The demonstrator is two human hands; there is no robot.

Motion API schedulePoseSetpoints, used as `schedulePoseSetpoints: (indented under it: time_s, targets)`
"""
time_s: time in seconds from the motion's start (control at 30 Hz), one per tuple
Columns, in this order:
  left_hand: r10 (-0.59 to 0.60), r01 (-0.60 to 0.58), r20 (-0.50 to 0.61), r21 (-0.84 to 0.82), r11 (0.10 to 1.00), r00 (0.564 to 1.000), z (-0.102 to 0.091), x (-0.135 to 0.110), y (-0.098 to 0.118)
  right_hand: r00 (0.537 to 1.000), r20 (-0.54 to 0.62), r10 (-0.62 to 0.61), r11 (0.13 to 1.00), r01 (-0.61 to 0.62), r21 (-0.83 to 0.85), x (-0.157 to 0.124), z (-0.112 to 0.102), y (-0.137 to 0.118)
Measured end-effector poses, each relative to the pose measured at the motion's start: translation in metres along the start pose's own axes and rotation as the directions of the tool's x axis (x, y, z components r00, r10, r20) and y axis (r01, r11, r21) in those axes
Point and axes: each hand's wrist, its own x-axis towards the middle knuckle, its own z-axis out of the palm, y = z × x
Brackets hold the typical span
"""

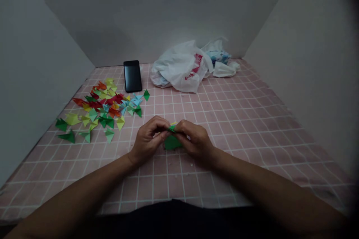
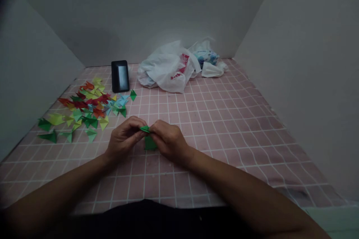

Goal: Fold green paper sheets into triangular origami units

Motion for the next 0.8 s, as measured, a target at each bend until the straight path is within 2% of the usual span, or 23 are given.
schedulePoseSetpoints:
  time_s: [0.17, 0.3, 0.37, 0.47, 0.57, 0.8]
  targets:
    - [-0.062, 0.062, -0.013, 0.013, 0.998, 0.998, -0.001, 0.001, 0.0, 0.982, 0.018, 0.188, 0.966, -0.189, 0.179, 0.005, -0.002, -0.001]
    - [-0.171, 0.17, -0.013, -0.047, 0.984, 0.985, -0.001, 0.001, 0.001, 0.949, 0.098, 0.301, 0.889, -0.316, 0.332, 0.008, -0.005, -0.002]
    - [-0.237, 0.234, -0.014, -0.104, 0.967, 0.971, 0.0, 0.002, 0.001, 0.908, 0.157, 0.388, 0.79, -0.415, 0.452, 0.009, -0.005, -0.001]
    - [-0.337, 0.33, 0.002, -0.202, 0.922, 0.942, 0.002, 0.002, 0.002, 0.829, 0.266, 0.493, 0.578, -0.54, 0.612, 0.008, -0.003, 0.002]
    - [-0.385, 0.372, 0.005, -0.266, 0.889, 0.923, 0.002, 0.002, 0.001, 0.794, 0.314, 0.521, 0.461, -0.571, 0.679, 0.007, -0.001, 0.005]
    - [-0.417, 0.39, -0.019, -0.318, 0.864, 0.909, 0.002, 0.003, 0.0, 0.776, 0.33, 0.538, 0.322, -0.551, 0.77, 0.005, 0.003, 0.008]
